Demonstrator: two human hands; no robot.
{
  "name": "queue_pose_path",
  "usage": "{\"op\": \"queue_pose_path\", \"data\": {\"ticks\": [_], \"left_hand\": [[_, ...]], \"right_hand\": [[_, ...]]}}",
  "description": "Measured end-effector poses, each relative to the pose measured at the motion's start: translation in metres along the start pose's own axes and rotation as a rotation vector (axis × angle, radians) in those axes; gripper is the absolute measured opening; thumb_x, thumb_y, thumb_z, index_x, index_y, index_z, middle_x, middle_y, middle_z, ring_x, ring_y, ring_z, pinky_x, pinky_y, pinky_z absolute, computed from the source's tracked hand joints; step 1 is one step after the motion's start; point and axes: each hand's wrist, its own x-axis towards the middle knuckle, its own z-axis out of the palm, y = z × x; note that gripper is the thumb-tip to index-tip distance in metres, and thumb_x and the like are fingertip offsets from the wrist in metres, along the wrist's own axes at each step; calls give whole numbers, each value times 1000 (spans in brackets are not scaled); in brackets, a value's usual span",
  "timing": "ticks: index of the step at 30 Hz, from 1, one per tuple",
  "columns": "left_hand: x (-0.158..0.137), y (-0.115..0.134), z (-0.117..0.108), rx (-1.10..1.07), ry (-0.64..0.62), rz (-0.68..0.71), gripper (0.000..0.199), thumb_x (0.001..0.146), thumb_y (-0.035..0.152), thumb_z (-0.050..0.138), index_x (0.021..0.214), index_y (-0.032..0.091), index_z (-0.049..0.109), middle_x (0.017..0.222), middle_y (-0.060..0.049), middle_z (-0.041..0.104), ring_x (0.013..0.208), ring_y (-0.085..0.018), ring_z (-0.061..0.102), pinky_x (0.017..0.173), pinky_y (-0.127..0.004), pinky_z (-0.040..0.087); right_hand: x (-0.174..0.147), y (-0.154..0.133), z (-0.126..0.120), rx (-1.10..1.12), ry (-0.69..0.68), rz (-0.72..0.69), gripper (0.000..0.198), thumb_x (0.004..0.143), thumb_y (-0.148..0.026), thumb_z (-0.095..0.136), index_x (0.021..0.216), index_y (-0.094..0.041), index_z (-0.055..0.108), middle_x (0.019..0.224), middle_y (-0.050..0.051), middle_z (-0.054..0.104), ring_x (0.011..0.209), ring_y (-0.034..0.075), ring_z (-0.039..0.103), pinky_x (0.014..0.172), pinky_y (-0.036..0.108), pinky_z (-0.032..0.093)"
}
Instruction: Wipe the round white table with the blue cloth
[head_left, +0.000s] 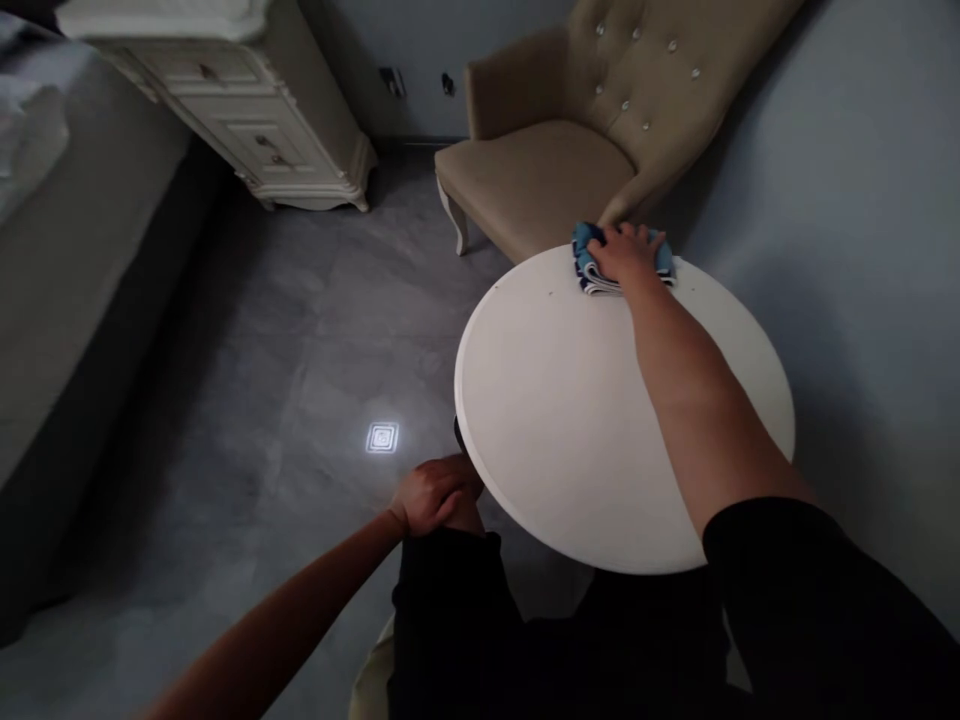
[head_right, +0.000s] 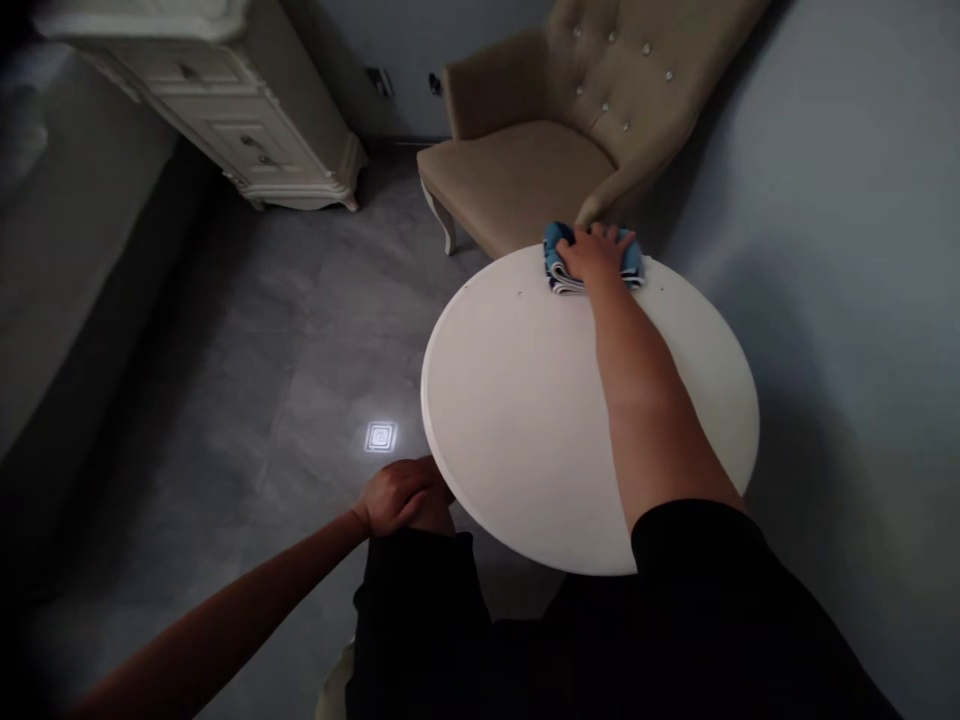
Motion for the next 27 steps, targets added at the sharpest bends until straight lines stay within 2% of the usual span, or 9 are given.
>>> {"op": "queue_pose_path", "data": {"ticks": [4, 7, 11, 14, 17, 20, 22, 24, 27], "left_hand": [[-12, -4, 0, 38, 21, -11, 42, 108, 36, 47, 125, 19, 82, 122, -14, 84, 115, -32, 78, 106, -50, 62], [-19, -5, 1, 51, 5, -45, 44, 108, 38, 47, 123, 19, 84, 121, -14, 84, 111, -32, 79, 103, -50, 63], [-27, -2, 2, 49, -13, -88, 48, 108, 39, 45, 131, 19, 82, 123, -14, 84, 113, -33, 78, 104, -50, 62], [-34, 0, 4, 79, -44, -146, 46, 107, 40, 47, 129, 21, 82, 120, -13, 84, 109, -31, 79, 101, -49, 62], [-40, 5, 6, 116, -69, -213, 44, 107, 40, 48, 123, 21, 84, 118, -15, 83, 108, -32, 78, 102, -50, 61], [-42, 11, 8, 133, -119, -255, 41, 106, 40, 49, 119, 20, 83, 115, -16, 82, 108, -31, 77, 102, -49, 59], [-40, 16, 8, 151, -147, -281, 42, 106, 39, 48, 117, 19, 83, 113, -17, 82, 108, -32, 77, 103, -49, 59], [-37, 20, 9, 172, -167, -295, 44, 107, 39, 45, 117, 18, 83, 113, -18, 81, 109, -33, 76, 104, -50, 58], [-31, 23, 11, 190, -175, -300, 48, 109, 41, 43, 117, 18, 83, 116, -18, 82, 110, -33, 76, 104, -50, 58]], "right_hand": [[-13, -99, 23, 24, -41, -208, 61, 117, -48, 40, 155, -12, 72, 174, 22, 52, 166, 50, 29, 131, 83, 1], [-47, -158, 37, 21, -75, -339, 55, 113, -47, 46, 147, -20, 80, 170, 16, 59, 166, 53, 30, 133, 84, 0], [-126, -209, 47, 27, -134, -538, 49, 109, -45, 54, 140, -22, 85, 172, 12, 59, 170, 53, 26, 136, 84, 1], [-204, -222, 51, 22, -157, -686, 46, 106, -44, 61, 136, -21, 87, 175, 12, 55, 173, 52, 20, 138, 82, 0], [-289, -214, 54, 1, -169, -820, 42, 103, -39, 66, 132, -17, 87, 179, 14, 50, 175, 51, 17, 139, 81, 1], [-371, -183, 54, -10, -148, -926, 44, 103, -33, 67, 140, -17, 83, 183, 13, 44, 176, 50, 16, 139, 81, 3], [-419, -151, 53, -13, -119, -955, 48, 105, -31, 63, 150, -21, 77, 186, 10, 40, 177, 47, 15, 141, 78, 5], [-460, -114, 52, -33, -106, -949, 52, 109, -32, 57, 159, -31, 70, 189, 2, 34, 179, 42, 14, 144, 74, 8], [-505, -54, 49, -55, -108, -865, 56, 113, -42, 53, 169, -43, 59, 191, -5, 24, 180, 38, 13, 145, 71, 16]]}}
